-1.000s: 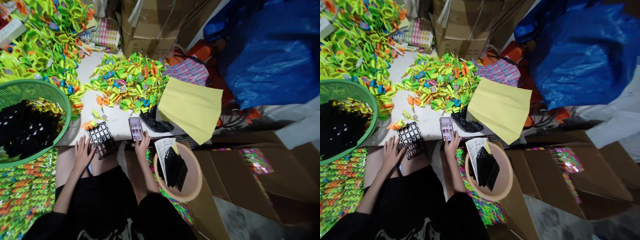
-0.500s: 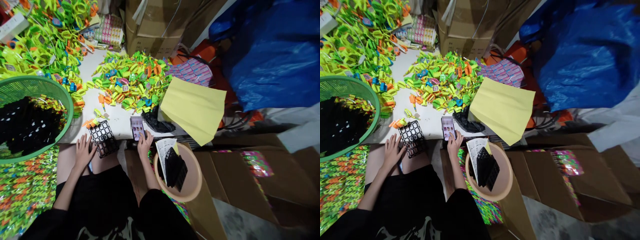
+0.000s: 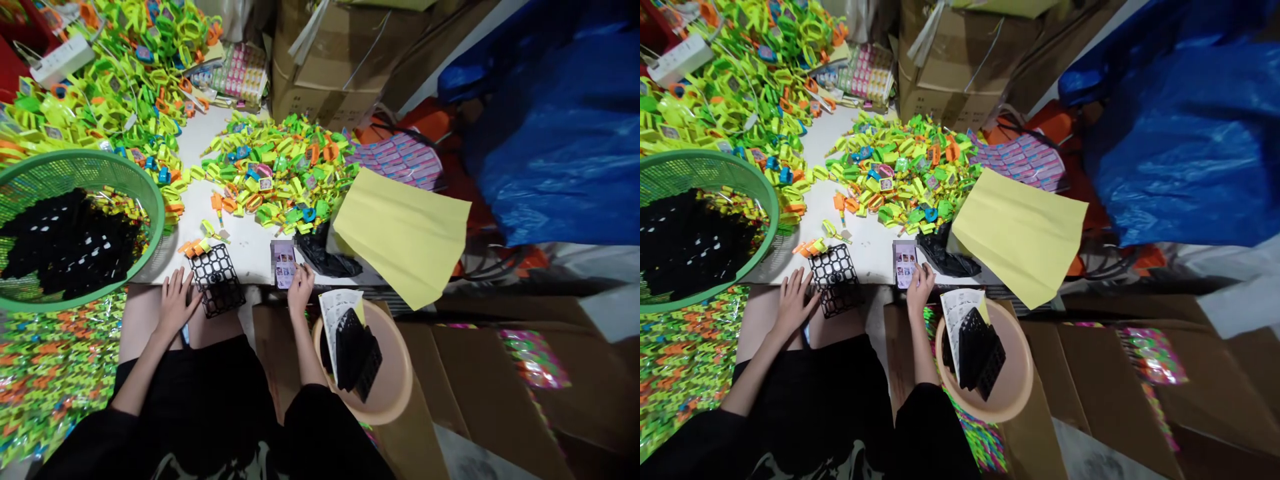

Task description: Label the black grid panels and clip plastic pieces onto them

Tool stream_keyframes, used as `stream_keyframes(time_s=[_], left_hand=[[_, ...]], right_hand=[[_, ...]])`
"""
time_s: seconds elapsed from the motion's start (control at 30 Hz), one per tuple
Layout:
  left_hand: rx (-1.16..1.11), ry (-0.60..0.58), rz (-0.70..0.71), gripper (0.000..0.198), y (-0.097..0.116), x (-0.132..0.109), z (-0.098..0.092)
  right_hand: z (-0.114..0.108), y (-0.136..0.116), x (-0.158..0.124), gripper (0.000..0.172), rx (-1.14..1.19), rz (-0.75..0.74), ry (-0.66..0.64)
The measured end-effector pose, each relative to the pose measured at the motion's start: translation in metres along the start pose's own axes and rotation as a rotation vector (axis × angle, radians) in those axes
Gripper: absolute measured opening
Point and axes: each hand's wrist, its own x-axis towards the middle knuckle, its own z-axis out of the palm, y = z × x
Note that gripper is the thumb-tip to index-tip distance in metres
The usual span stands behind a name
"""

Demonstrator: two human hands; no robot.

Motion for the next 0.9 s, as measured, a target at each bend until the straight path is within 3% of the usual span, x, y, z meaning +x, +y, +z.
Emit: stream_keyframes(time_s=[0.47,0.9], left_hand=[[0.022,0.004,0.0,0.062,0.002,-0.001,-0.002],[-0.019,-0.005,-0.014,0.063,0.002,0.0,-0.001]], right_hand=[[-0.009,0.007,0.031,0.056,-0.141,-0.048,-0.254],[-0.008,0.017,0.039,0.048,-0.105,-0.036,-0.28]])
